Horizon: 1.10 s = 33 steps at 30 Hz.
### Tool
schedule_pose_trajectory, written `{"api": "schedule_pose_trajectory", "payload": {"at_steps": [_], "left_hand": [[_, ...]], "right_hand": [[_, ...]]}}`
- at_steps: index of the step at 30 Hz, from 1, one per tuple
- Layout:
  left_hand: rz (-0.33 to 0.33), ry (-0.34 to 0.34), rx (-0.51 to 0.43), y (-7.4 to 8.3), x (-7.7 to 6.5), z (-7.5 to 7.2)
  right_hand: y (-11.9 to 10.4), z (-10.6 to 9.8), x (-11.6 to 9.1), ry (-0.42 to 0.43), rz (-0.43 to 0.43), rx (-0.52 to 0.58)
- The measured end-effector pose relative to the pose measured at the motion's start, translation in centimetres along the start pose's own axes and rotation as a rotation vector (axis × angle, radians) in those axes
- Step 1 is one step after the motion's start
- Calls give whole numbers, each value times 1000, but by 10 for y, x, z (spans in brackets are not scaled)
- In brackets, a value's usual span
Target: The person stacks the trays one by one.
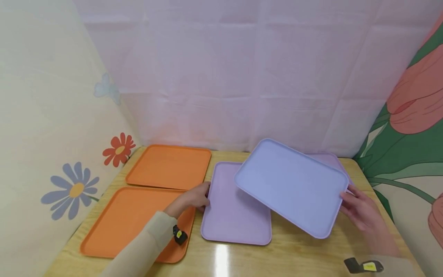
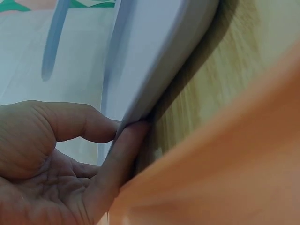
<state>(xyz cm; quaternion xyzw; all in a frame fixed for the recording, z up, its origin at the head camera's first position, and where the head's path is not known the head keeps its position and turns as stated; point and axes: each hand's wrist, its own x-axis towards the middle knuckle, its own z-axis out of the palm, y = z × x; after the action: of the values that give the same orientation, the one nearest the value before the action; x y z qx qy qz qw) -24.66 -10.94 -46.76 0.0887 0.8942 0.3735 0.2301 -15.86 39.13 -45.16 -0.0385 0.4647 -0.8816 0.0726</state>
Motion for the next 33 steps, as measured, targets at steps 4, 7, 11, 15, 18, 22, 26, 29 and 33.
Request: {"api": "schedule_pose_trajectory", "payload": {"at_steps": [4,7,11,15,18,22,26,29,33], "left_hand": [[1,5,-9,-1,1,0],[3,10,-13,-2,1,0],[9,15,-5,-2,1,0],[23,28,33,-1,1,2],[28,42,83,0,-1,4],[27,61,144,3,-3,6],[23,66,163,5,-5,6],[32,83,176,7,-7,4],[87,206,169,15,-12,-3]], "right_hand": [[12,22,3,99,17,4],[20,38,5,161,30,4],[30,56,7,189,35,37],[39,70,8,213,1,80],[47,79,8,223,-37,93],[56,92,9,243,-73,107],[64,103,10,289,-68,130],[69,110,9,320,-48,154],[77,120,9,334,-61,165]]}}
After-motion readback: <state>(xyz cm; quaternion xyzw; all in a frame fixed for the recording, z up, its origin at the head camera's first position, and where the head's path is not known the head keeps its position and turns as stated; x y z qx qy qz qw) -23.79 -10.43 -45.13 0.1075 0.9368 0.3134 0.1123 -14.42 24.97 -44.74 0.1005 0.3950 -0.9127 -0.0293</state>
